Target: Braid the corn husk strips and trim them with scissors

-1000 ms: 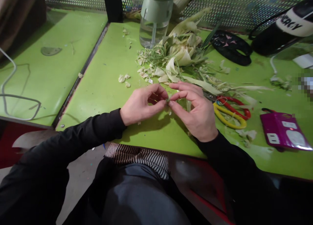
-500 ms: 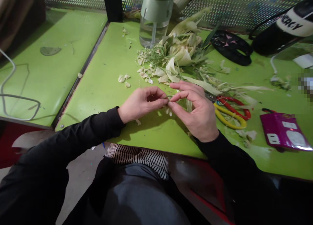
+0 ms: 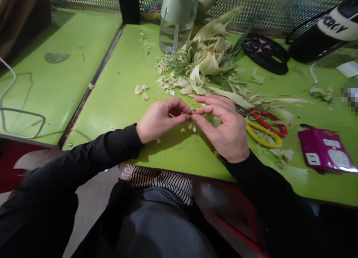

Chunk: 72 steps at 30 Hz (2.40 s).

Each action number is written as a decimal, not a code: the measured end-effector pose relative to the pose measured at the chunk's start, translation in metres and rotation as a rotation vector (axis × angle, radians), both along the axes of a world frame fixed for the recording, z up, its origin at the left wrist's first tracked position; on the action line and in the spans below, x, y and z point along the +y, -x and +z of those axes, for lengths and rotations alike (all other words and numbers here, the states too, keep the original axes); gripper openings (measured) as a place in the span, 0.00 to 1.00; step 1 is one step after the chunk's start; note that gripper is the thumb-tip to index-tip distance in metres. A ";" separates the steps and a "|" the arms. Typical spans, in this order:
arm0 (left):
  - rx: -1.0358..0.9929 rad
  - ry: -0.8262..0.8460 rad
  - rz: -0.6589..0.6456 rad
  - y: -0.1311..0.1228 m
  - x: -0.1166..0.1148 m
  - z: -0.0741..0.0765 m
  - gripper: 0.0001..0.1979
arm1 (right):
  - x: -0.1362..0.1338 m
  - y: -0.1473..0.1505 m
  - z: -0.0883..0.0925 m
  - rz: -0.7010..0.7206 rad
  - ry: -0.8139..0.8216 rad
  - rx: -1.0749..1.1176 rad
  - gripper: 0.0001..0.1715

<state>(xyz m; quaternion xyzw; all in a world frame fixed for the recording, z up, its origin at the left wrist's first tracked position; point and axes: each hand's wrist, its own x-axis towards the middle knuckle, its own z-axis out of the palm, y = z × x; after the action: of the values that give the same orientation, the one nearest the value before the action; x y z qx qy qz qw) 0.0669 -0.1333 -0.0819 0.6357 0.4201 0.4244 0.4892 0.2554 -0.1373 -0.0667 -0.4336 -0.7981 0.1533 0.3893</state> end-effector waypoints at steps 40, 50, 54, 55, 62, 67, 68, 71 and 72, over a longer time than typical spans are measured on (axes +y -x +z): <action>0.033 -0.126 0.103 -0.006 -0.009 -0.001 0.06 | -0.001 0.001 -0.002 -0.008 0.012 0.049 0.03; 0.100 -0.176 0.111 -0.005 -0.009 0.001 0.06 | 0.003 -0.001 -0.004 0.010 -0.022 0.009 0.03; 0.151 -0.166 0.121 -0.004 -0.009 0.000 0.05 | 0.003 -0.002 -0.005 0.024 -0.033 0.010 0.02; 0.157 -0.161 0.123 -0.004 -0.010 0.000 0.05 | 0.003 -0.001 -0.005 0.024 -0.037 0.006 0.02; -0.025 0.002 0.083 -0.006 -0.008 0.002 0.07 | 0.001 -0.002 0.001 0.016 -0.092 -0.036 0.04; -0.108 0.111 0.137 -0.006 -0.005 0.012 0.09 | 0.003 -0.009 0.001 -0.009 -0.145 -0.021 0.04; -0.120 0.123 0.144 -0.006 -0.004 0.014 0.09 | 0.004 -0.011 0.001 -0.008 -0.149 -0.022 0.03; -0.151 0.146 0.176 -0.003 -0.003 0.017 0.09 | 0.003 -0.014 0.001 0.020 -0.156 -0.042 0.02; -0.158 0.153 0.184 -0.003 -0.003 0.017 0.09 | 0.003 -0.014 0.001 0.036 -0.154 -0.050 0.03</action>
<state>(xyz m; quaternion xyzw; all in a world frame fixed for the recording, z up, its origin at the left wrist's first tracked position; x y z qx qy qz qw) 0.0694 -0.1361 -0.0651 0.5198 0.4681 0.4829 0.5268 0.2693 -0.1345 -0.0662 -0.3917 -0.8246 0.0874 0.3986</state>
